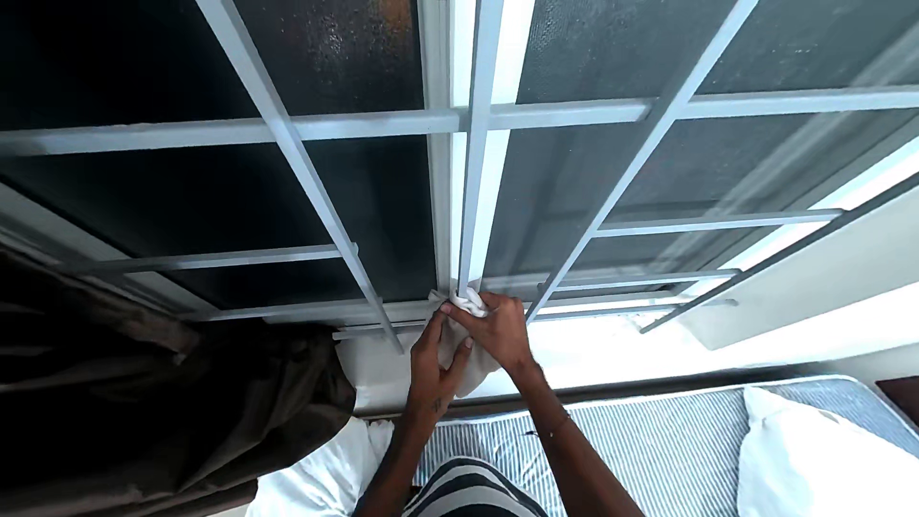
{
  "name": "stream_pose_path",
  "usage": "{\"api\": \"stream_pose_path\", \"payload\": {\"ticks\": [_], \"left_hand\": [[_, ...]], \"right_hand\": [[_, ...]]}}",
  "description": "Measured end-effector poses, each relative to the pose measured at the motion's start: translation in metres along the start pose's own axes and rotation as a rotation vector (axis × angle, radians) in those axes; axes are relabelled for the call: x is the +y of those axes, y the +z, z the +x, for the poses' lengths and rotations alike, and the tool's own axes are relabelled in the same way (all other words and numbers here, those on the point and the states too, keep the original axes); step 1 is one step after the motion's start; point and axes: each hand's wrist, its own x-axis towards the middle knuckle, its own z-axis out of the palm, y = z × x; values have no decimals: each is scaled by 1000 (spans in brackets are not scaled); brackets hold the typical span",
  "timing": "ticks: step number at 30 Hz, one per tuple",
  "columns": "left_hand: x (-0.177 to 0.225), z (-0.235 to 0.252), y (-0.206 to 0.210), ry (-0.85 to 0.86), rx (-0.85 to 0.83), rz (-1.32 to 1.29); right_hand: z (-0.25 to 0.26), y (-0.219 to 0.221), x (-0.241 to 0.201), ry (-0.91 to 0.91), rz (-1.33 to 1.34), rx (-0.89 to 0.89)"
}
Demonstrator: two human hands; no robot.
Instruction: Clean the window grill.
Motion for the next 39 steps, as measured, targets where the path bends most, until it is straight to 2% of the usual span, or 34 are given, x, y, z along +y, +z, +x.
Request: {"api": "stream_pose_path", "payload": {"ticks": [4,8,12,14,18,22,25,28,32,36,39], "left_hand": [[25,8,2,150,80,113],[27,-15,18,115,289,128],[29,-18,32,-97,169,144],[35,-7,33,-182,103,141],[40,-3,29,-199,31,195],[37,-10,17,-156,56,54],[34,-7,-5,-218,172,-48],[32,4,-26,-237,252,-115],[41,14,-31,-169,228,-60],[65,25,-27,-110,183,-77],[95,38,-27,-51,154,-114]], "right_hand": [[-5,-18,-30,164,220,-26],[-7,-24,-36,265,306,-128],[4,-63,-38,217,384,-456],[19,-67,-43,182,361,-558],[14,-73,-42,220,450,-585],[23,-70,-46,220,577,-655],[24,-71,-37,164,519,-610],[6,-71,-23,62,437,-475],[4,-68,-29,-161,169,-259],[8,-74,-36,-170,342,-116],[10,-85,-61,-226,369,2]]}}
